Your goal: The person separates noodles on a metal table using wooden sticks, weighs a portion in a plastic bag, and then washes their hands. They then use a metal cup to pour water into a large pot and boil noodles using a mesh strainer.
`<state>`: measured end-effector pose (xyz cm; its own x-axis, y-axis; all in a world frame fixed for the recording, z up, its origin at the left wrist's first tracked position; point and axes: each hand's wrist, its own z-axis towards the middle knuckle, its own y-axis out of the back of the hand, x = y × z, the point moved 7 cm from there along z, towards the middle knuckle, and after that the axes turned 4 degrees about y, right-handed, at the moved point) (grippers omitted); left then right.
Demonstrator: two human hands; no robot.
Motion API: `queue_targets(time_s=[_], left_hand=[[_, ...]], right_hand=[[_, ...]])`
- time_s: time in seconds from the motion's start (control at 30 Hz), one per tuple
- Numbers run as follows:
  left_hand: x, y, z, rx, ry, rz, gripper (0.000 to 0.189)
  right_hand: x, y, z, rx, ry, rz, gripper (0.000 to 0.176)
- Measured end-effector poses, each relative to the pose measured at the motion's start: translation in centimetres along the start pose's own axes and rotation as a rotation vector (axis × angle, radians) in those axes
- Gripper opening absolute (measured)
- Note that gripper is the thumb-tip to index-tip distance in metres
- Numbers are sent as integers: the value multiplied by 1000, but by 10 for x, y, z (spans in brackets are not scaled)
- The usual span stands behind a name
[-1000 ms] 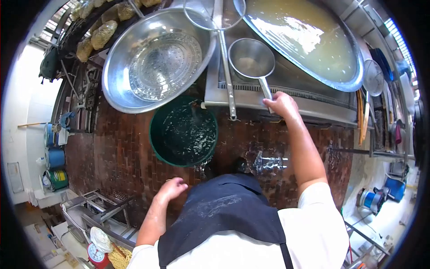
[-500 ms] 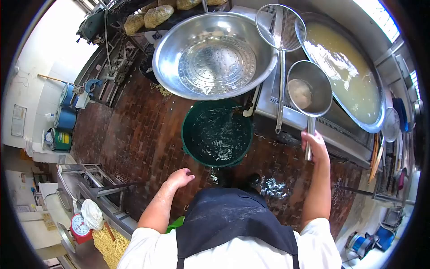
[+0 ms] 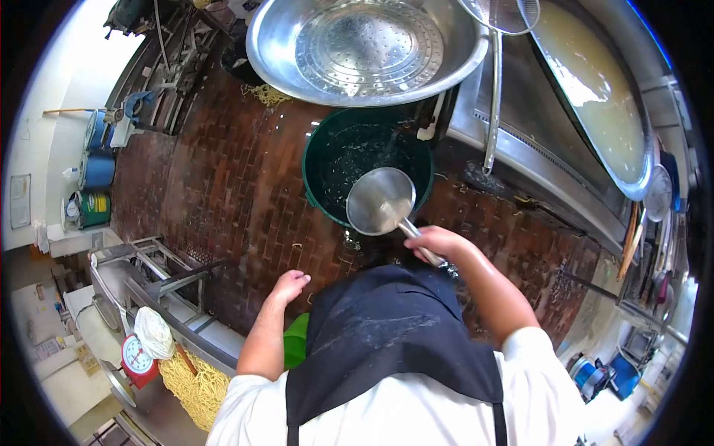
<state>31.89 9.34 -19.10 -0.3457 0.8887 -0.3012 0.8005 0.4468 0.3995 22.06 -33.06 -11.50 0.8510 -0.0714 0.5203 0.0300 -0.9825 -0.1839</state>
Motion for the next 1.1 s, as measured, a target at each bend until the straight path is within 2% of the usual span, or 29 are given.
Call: queue_targets(time_s=[0.07,0.13,0.17,0.2,0.23,0.27,0.3,0.33,0.4,0.47,0.5,0.57,0.63,0.73,0.77,0.83,0.9,1.0,1.03,1.07,1.1], left_hand=[[16,-11,-16,73,56,-49,31],[15,-12,-52,-23,113,-277,26],[28,-18,-62,-47,146,-363,26],[47,-26,-69,-86,147,-426,31],[66,-35,-75,-87,183,-419,38],[56,-33,-97,-93,244,-290,46],[68,-40,-106,-134,275,-280,51],[84,-50,-107,-120,261,-280,54],[86,-59,-113,-95,303,-147,56],[75,-65,-108,-107,279,-166,56],[68,-65,-106,-135,255,-190,57],[22,-47,-103,-149,184,-157,56],[-24,-24,-84,-172,71,-228,53],[-104,11,-55,-139,-148,-339,52],[-137,20,-53,-39,-192,-562,50],[-219,34,-63,0,-219,-694,46],[-301,37,-79,77,-357,-756,54],[-424,14,-95,461,-588,-960,67],[-463,4,-100,547,-639,-1089,68],[-498,-6,-109,566,-642,-1211,60],[-538,-20,-114,646,-731,-1228,54]], right_hand=[[-5,6,75,-64,-16,-105,22],[-18,26,143,-210,-116,-378,26],[0,29,147,-162,-159,-574,28],[3,30,157,-153,-151,-584,28],[0,42,168,-314,-191,-668,29],[-6,53,181,-475,-229,-746,30],[-26,53,207,-359,-285,-729,33],[-54,58,243,-491,-224,-804,27],[-40,39,247,-386,-171,-800,25],[-41,17,245,-18,-193,-393,20],[-41,21,232,-36,-202,-383,20],[-44,15,199,93,-220,-97,19],[-37,12,145,176,-89,148,13],[0,16,30,254,68,267,20],[13,18,-9,243,99,269,21],[44,19,-87,249,202,309,23],[69,29,-149,184,307,335,24],[96,54,-213,105,466,324,25],[107,68,-232,-21,513,222,25],[118,84,-251,-147,558,119,25],[122,102,-265,-255,541,-23,30]])
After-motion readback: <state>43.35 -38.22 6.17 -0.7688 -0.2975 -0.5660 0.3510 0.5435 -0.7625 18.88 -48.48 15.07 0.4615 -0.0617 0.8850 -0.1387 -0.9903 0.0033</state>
